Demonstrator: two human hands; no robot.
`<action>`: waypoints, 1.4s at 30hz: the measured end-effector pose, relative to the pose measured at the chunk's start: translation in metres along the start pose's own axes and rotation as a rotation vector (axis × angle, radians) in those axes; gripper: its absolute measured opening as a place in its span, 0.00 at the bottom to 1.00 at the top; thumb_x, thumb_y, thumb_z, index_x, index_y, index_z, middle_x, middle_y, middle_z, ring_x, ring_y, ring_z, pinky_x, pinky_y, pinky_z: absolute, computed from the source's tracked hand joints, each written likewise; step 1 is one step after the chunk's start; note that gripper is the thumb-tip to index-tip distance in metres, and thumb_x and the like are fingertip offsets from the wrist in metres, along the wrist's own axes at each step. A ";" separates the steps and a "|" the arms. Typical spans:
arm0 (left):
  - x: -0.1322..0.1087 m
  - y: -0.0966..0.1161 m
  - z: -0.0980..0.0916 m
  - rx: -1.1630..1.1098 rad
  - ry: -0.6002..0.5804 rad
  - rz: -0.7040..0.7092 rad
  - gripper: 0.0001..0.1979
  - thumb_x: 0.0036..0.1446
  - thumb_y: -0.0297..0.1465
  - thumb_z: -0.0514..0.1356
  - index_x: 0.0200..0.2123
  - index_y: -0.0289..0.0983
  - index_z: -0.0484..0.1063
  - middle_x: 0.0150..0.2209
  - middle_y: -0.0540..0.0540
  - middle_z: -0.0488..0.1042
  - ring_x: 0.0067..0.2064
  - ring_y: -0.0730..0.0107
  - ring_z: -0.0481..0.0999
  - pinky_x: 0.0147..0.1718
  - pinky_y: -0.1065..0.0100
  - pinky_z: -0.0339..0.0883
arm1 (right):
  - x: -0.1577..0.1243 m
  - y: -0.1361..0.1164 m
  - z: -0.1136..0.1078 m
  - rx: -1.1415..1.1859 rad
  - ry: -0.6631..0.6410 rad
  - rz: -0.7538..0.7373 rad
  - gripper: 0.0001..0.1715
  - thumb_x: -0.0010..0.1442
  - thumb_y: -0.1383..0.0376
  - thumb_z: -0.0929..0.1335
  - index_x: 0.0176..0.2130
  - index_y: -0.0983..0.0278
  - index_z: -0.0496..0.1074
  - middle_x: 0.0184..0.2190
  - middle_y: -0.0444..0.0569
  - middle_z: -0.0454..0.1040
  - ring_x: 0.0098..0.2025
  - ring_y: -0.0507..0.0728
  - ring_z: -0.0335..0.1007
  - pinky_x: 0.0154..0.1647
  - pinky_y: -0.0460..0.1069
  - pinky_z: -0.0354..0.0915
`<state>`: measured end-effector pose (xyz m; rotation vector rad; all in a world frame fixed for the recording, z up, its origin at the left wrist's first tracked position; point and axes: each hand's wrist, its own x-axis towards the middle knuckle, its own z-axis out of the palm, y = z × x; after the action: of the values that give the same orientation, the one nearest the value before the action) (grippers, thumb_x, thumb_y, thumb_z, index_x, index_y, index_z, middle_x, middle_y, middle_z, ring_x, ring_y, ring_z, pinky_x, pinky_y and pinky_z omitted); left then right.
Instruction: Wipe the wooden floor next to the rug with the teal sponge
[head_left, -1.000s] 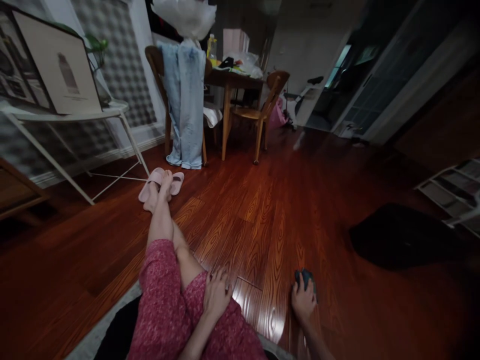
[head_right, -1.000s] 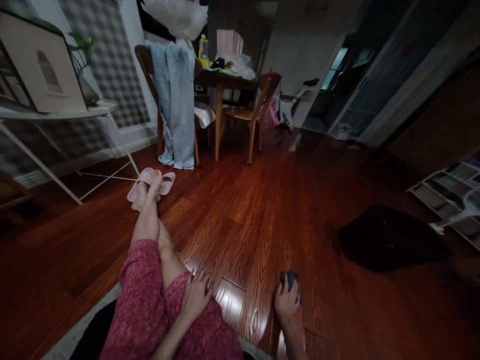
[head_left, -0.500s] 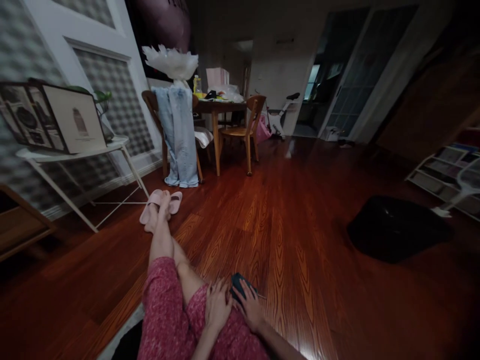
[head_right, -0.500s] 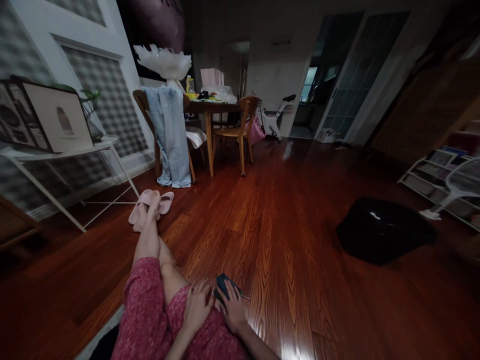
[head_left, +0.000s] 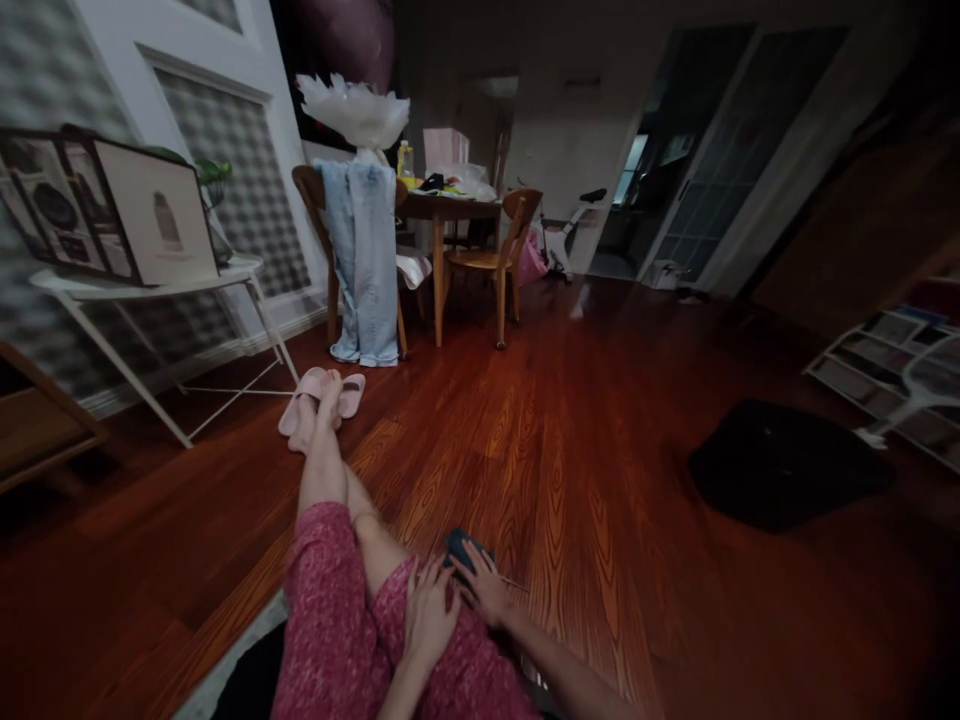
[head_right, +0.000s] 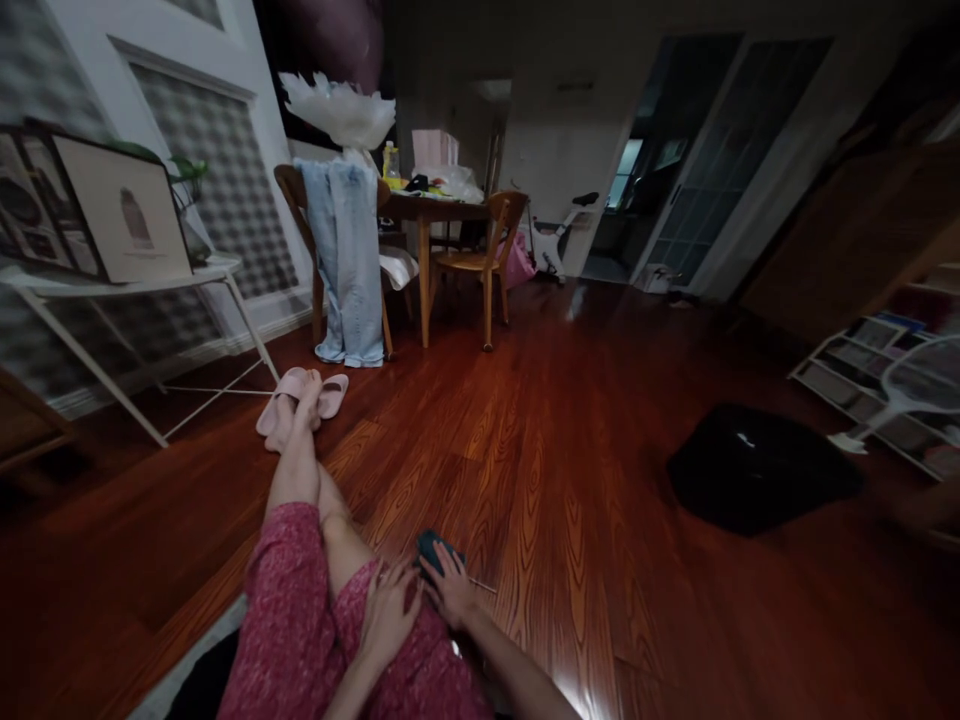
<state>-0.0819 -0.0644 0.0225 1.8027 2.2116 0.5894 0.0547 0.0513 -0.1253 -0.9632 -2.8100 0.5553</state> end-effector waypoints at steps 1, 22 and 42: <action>-0.002 -0.001 0.001 -0.015 -0.002 -0.004 0.19 0.61 0.26 0.53 0.52 0.40 0.76 0.59 0.43 0.74 0.62 0.59 0.70 0.69 0.45 0.50 | -0.015 0.002 0.010 0.001 -0.007 -0.027 0.32 0.69 0.57 0.60 0.69 0.47 0.54 0.73 0.48 0.50 0.73 0.61 0.47 0.70 0.63 0.51; 0.005 -0.013 0.016 -0.141 0.138 -0.085 0.21 0.58 0.28 0.55 0.54 0.41 0.75 0.59 0.44 0.74 0.64 0.56 0.67 0.68 0.45 0.53 | 0.142 -0.001 -0.042 -0.106 -0.114 -0.102 0.31 0.71 0.59 0.58 0.70 0.52 0.54 0.74 0.50 0.48 0.74 0.58 0.40 0.72 0.61 0.44; -0.008 -0.022 0.037 -0.150 0.030 -0.106 0.16 0.71 0.39 0.49 0.52 0.41 0.72 0.53 0.45 0.74 0.53 0.63 0.74 0.49 0.55 0.73 | 0.306 -0.024 -0.018 -0.112 -0.006 -0.183 0.28 0.71 0.57 0.58 0.68 0.50 0.58 0.73 0.46 0.52 0.73 0.54 0.44 0.71 0.57 0.44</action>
<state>-0.0835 -0.0696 -0.0209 1.6025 2.2018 0.7426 -0.1969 0.2265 -0.1014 -0.7107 -2.9209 0.3829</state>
